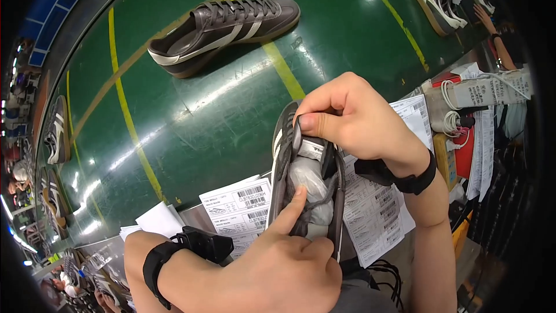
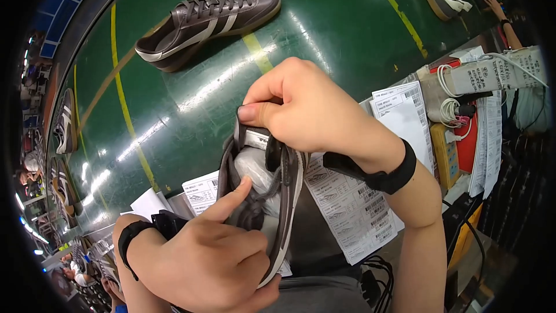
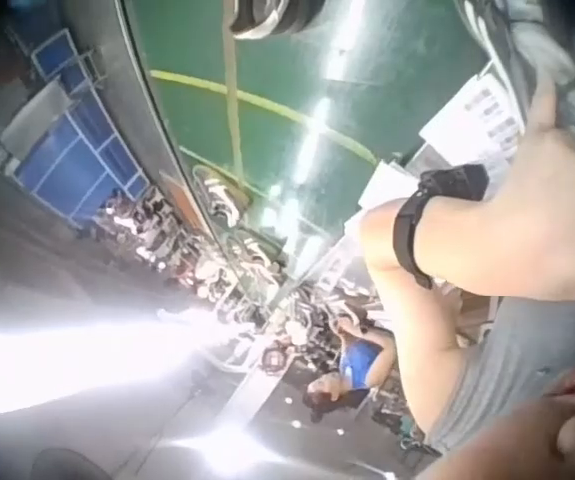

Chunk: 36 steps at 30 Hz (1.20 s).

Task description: The recorder is matching printed labels and barcodes to specific pairs of sneakers on a factory assembly line, checking the information inside the shoe and then placing the correct labels inside the shoe.

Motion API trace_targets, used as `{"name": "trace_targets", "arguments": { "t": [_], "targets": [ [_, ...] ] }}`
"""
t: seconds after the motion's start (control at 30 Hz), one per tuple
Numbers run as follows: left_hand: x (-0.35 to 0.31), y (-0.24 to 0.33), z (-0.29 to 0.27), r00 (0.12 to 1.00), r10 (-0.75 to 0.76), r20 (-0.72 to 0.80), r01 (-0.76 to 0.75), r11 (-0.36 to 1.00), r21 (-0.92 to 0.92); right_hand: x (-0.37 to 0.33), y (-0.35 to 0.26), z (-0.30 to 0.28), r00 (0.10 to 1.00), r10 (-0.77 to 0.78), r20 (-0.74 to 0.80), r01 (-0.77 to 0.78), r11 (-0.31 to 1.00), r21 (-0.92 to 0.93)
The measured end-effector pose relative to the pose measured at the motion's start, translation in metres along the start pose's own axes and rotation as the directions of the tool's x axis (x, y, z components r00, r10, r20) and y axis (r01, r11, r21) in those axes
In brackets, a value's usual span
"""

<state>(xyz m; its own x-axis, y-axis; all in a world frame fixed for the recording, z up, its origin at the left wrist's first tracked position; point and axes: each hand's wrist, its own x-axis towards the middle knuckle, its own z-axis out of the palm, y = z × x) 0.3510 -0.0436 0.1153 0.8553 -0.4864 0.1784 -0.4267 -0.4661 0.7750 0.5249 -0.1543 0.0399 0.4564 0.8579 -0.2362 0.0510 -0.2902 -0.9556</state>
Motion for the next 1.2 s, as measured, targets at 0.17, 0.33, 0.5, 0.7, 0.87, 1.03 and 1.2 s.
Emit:
{"name": "trace_targets", "arguments": {
  "t": [0.17,0.33,0.5,0.7,0.87,1.03,1.2],
  "targets": [
    [-0.002,0.003,-0.017,0.983,-0.02,0.183,0.007,0.997,0.073,-0.016,-0.013,0.014,0.717,-0.697,0.025,0.598,0.595,-0.537],
    [0.004,-0.047,-0.011,0.987,0.161,-0.015,-0.147,0.929,0.34,-0.028,-0.031,0.003,0.62,-0.769,0.157,0.326,0.071,-0.943],
    [-0.009,-0.144,-0.111,0.913,-0.084,-0.4,0.386,0.497,0.777,0.021,0.022,-0.074,0.693,-0.704,-0.152,-0.066,0.149,-0.987],
    [-0.039,-0.157,-0.118,0.941,-0.273,-0.199,0.326,0.577,0.749,0.024,0.005,-0.03,0.671,-0.679,-0.298,0.175,0.535,-0.826],
    [-0.017,-0.068,-0.049,0.958,-0.281,-0.052,0.282,0.897,0.339,0.018,-0.017,0.037,0.787,-0.567,-0.243,0.353,0.737,-0.576],
    [-0.012,0.003,-0.029,0.928,-0.369,0.047,0.358,0.921,0.153,-0.013,-0.041,0.043,0.824,-0.56,-0.083,0.353,0.623,-0.698],
    [-0.013,0.0,-0.02,0.999,0.026,0.041,-0.033,0.984,0.177,0.006,-0.032,0.021,0.9,-0.427,-0.089,0.374,0.86,-0.347]
  ]
}}
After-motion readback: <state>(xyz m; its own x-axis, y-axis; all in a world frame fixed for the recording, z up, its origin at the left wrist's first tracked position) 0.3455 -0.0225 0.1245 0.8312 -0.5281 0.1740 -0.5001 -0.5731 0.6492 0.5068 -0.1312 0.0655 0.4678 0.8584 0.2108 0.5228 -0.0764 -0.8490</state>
